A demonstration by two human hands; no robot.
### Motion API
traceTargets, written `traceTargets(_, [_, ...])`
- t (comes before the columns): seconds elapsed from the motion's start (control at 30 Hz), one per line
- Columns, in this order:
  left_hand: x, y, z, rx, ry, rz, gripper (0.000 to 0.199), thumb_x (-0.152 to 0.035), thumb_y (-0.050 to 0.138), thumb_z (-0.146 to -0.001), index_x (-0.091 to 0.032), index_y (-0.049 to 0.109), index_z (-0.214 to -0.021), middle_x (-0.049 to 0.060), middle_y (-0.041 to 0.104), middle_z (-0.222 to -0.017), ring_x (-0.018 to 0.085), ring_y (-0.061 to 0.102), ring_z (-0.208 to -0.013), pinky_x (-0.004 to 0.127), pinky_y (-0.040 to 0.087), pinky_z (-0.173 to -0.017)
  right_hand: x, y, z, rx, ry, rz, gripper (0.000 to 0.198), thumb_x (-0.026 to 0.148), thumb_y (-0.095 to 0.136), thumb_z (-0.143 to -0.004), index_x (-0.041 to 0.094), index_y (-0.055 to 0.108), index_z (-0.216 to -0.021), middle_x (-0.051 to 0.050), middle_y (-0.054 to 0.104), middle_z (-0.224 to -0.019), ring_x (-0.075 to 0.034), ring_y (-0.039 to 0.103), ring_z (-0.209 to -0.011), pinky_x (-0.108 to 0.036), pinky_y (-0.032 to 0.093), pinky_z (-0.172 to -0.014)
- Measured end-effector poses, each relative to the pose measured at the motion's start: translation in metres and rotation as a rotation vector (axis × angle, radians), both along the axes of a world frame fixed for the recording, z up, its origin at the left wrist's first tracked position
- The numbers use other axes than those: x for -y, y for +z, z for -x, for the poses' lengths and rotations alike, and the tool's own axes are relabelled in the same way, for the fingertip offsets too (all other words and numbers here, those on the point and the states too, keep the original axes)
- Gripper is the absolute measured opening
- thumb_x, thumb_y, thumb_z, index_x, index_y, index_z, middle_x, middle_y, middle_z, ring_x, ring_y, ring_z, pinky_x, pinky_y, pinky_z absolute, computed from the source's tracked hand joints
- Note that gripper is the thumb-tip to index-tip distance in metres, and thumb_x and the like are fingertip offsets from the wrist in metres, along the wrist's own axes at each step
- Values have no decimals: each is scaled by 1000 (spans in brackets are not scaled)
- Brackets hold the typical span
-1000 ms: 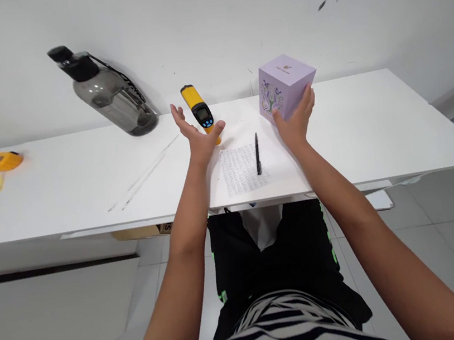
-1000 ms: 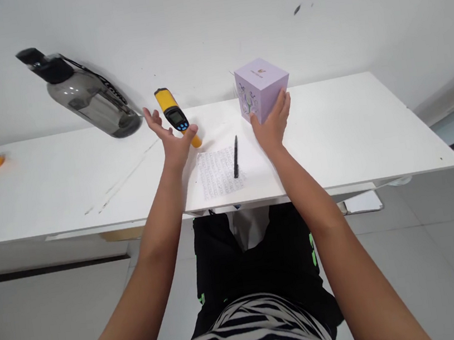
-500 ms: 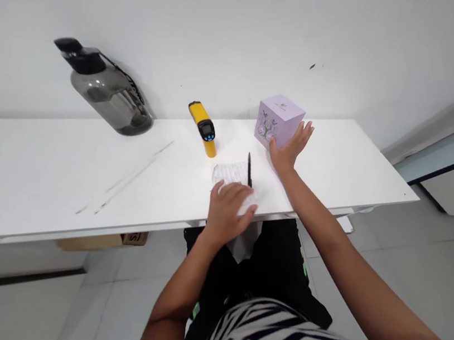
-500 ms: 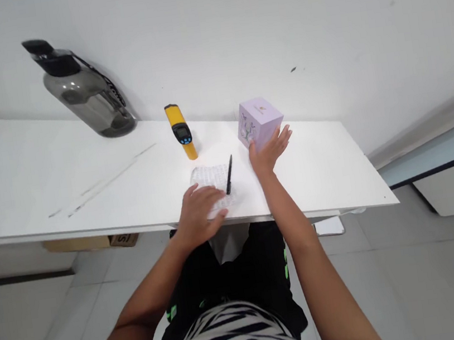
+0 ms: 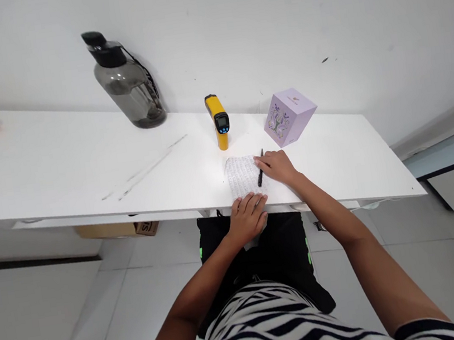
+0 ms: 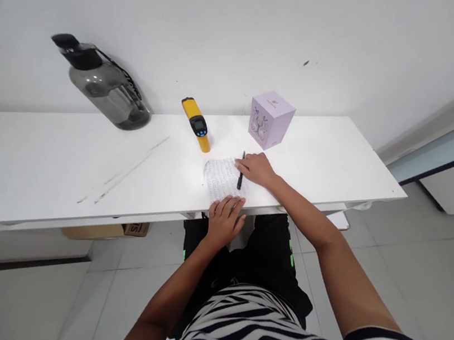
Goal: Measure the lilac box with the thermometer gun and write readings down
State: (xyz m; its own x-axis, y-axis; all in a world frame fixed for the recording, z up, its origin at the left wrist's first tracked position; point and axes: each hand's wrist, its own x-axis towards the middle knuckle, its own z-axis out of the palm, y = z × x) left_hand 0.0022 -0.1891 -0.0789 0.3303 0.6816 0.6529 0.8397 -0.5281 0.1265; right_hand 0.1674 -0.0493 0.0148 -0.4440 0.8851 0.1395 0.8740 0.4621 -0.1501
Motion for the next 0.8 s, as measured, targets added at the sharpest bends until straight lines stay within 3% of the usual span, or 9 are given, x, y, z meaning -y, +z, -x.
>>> traceTargets(0.1, [0, -1, -3, 32, 31, -58, 38, -35, 57, -95, -25, 67, -131, 8, 72, -127, 23, 62, -121, 40, 32, -110, 6, 7, -7, 35, 42, 12, 40, 38, 42, -104, 20, 77, -108, -9, 75, -97, -22, 67, -94, -32, 36, -84])
traceTargets(0.17, [0, -1, -5, 46, 58, -71, 39, -36, 57, -95, -25, 67, -130, 9, 71, -128, 24, 63, -119, 41, 34, -109, 9, 11, -10, 36, -37, 71, 40, 43, 44, -103, 18, 75, -98, -10, 76, -92, -23, 67, -89, -32, 37, -79])
traceTargets(0.27, [-1, -1, -6, 37, 84, -33, 40, -38, 57, -95, -26, 66, -132, 11, 70, -129, 25, 63, -118, 41, 36, -108, 9, 16, -13, 0, -217, 179, 34, 48, 55, -96, 17, 69, -101, -12, 76, -94, -24, 66, -84, -31, 38, -70])
traceTargets(0.33, [0, -1, -7, 30, 89, -11, 39, -38, 56, -96, -26, 66, -132, 11, 70, -128, 25, 62, -118, 41, 36, -108, 6, 17, -16, -83, -255, 237, 25, 40, 62, -91, 19, 68, -103, -11, 76, -98, -24, 66, -85, -30, 41, -70])
traceTargets(0.47, [4, 3, -12, 30, 121, 47, 41, -38, 53, -97, -24, 64, -134, 12, 67, -131, 26, 60, -122, 45, 35, -112, 8, 15, -31, -466, -228, 366, 11, 25, 62, -86, 20, 69, -93, -4, 74, -80, -20, 66, -76, -30, 46, -76])
traceTargets(0.57, [5, 7, -19, 41, 155, 96, 39, -34, 53, -96, -24, 64, -132, 13, 66, -133, 27, 59, -124, 48, 33, -114, 24, 10, -40, -948, -112, 539, 25, 40, 62, -87, 21, 68, -102, -5, 76, -89, -19, 69, -85, -32, 49, -80])
traceTargets(0.63, [5, 10, -24, 45, 183, 122, 37, -31, 54, -95, -24, 66, -129, 13, 66, -133, 29, 58, -124, 50, 33, -114, 38, 3, -38, -1167, 2, 609, 40, 50, 73, -78, 23, 67, -107, -5, 76, -98, -20, 69, -94, -32, 50, -84])
traceTargets(0.7, [5, 13, -27, 40, 213, 148, 37, -30, 56, -93, -23, 67, -127, 14, 65, -133, 30, 58, -123, 53, 33, -114, 49, -5, -32, -1255, 35, 575, 48, 51, 85, -63, 23, 66, -98, -2, 74, -87, -18, 67, -87, -31, 49, -82])
traceTargets(0.8, [6, 15, -28, 10, 228, 163, 42, -30, 55, -94, -24, 64, -134, 15, 64, -134, 31, 57, -124, 55, 33, -114, 56, -14, -23, -1260, -25, 448, 45, 59, 83, -64, 22, 63, -78, 5, 60, -63, -13, 56, -64, -29, 46, -71])
